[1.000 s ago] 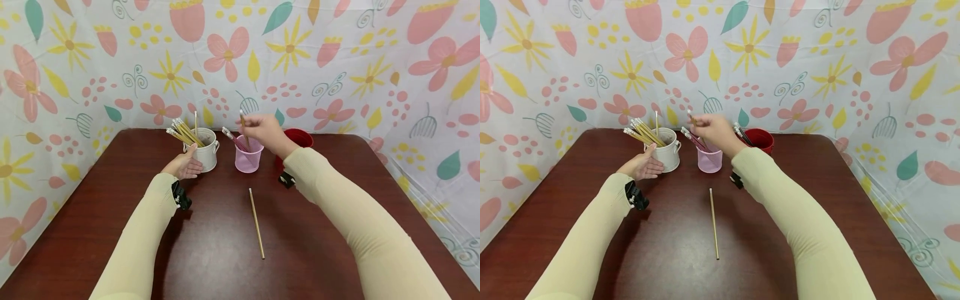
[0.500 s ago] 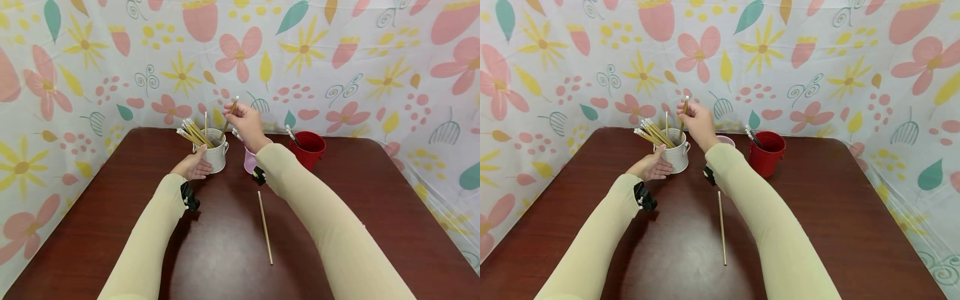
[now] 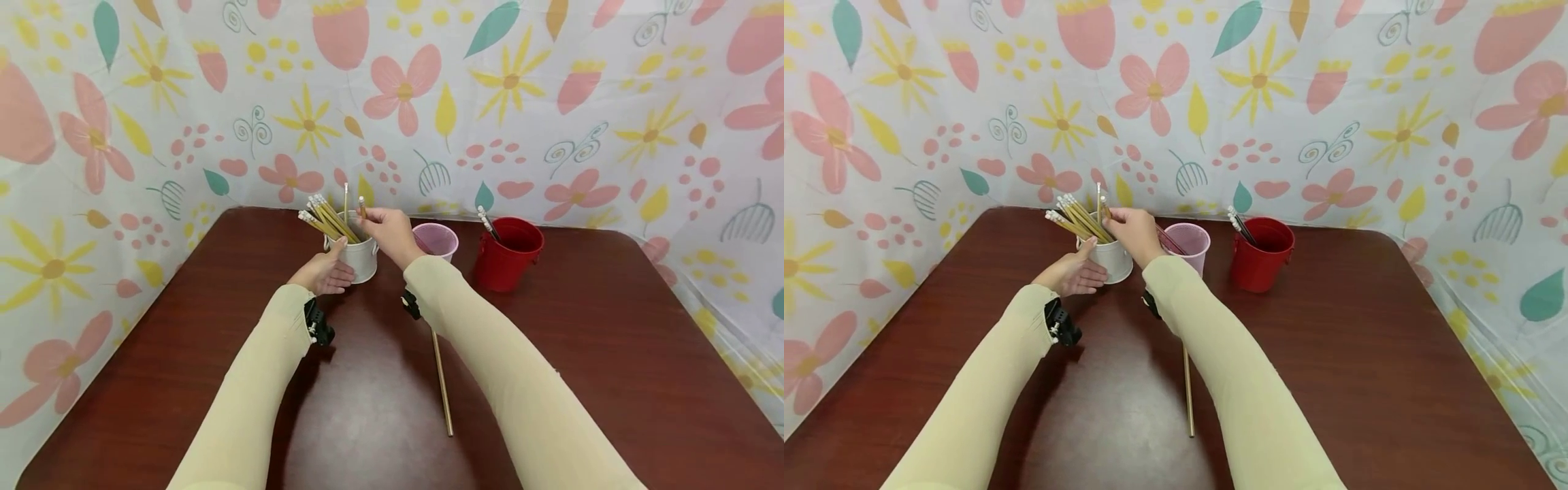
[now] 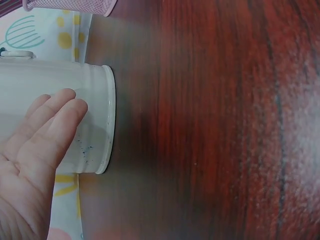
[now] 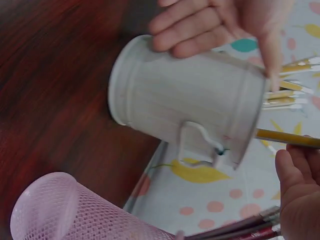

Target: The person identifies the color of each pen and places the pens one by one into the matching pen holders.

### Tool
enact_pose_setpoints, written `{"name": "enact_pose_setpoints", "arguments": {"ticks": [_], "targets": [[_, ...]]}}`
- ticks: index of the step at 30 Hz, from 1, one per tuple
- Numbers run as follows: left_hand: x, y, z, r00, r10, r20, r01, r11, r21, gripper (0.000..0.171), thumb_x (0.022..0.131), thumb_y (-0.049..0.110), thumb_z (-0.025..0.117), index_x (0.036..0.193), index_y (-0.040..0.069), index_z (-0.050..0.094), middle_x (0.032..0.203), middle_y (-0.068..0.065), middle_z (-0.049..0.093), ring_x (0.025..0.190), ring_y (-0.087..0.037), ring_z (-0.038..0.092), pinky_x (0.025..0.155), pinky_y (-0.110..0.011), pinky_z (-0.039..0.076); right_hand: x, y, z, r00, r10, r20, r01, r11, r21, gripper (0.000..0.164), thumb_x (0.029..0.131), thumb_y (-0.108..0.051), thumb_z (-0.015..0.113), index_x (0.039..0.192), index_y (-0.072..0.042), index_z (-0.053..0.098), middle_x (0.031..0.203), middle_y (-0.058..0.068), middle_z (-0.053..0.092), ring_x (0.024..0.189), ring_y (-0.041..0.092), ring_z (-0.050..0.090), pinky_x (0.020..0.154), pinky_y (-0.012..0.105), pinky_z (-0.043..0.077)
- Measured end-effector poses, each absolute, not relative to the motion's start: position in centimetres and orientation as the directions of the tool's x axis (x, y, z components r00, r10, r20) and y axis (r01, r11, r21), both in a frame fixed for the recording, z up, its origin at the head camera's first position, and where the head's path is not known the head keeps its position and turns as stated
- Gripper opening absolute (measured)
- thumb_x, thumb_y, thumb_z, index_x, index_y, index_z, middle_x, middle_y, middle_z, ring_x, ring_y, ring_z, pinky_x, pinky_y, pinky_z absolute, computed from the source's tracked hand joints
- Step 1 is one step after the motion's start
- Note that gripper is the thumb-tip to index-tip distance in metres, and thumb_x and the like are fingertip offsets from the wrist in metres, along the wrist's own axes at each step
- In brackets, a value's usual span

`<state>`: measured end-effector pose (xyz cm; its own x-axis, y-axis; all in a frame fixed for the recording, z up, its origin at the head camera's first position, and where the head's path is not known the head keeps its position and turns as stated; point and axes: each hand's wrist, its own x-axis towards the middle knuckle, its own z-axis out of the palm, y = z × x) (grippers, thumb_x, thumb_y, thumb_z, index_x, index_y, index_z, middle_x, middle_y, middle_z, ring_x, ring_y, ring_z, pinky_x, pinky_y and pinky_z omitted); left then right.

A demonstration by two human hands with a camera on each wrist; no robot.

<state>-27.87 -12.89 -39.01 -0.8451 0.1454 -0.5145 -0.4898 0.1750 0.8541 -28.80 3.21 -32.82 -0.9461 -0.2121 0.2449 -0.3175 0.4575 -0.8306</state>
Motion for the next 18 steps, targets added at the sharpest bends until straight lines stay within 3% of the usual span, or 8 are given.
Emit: {"name": "enact_pose_setpoints", "arguments": {"ticks": [3, 6, 13, 18], "targets": [[-27.9, -12.9, -38.9, -0.847, 0.142, -0.513, -0.491, 0.164, 0.856, 0.085, 0.099, 0.063, 0.028, 0.133, -0.013, 0.048, 0.136, -0.028, 0.051, 0.124, -0.038, 0.052, 0.102, -0.043, 0.045, -29.2, 2.9, -33.5, -0.939, -0.231, 0.254, -0.34, 0.525, -0.78, 0.025, 0.091, -0.015, 0.067, 0.113, -0.004, 0.072, 0.113, 0.009, 0.069, 0.115, 0.022, 0.062, 0.111, 0.033, 0.034], [-27.9, -12.5, -39.2, -0.844, 0.145, -0.516, -0.493, 0.165, 0.854, 0.085, 0.099, 0.063, 0.028, 0.132, -0.013, 0.049, 0.135, -0.028, 0.051, 0.122, -0.038, 0.052, 0.103, -0.043, 0.044, -29.3, 2.8, -34.1, -0.94, -0.234, 0.249, -0.341, 0.591, -0.731, 0.027, 0.09, -0.014, 0.067, 0.115, -0.003, 0.07, 0.113, 0.009, 0.068, 0.116, 0.023, 0.061, 0.117, 0.034, 0.025], [-27.9, -12.8, -39.4, -0.846, 0.181, -0.502, -0.471, 0.189, 0.862, 0.084, 0.101, 0.059, 0.023, 0.134, -0.014, 0.046, 0.137, -0.03, 0.049, 0.127, -0.039, 0.05, 0.105, -0.045, 0.042, -28.8, 3.2, -34.4, -0.947, -0.31, 0.087, -0.229, 0.46, -0.858, 0.044, 0.092, -0.009, 0.065, 0.133, 0.001, 0.056, 0.131, 0.013, 0.06, 0.123, 0.023, 0.057, 0.1, 0.032, 0.047], [-28.1, -13.2, -39.1, -0.849, 0.181, -0.496, -0.465, 0.188, 0.865, 0.082, 0.102, 0.056, 0.02, 0.134, -0.016, 0.045, 0.138, -0.031, 0.049, 0.128, -0.039, 0.048, 0.106, -0.044, 0.042, -28.4, 4.6, -33.7, -0.916, -0.37, 0.156, -0.35, 0.548, -0.76, 0.034, 0.091, -0.01, 0.066, 0.123, 0.001, 0.066, 0.118, 0.012, 0.068, 0.111, 0.02, 0.064, 0.092, 0.031, 0.051]]}}
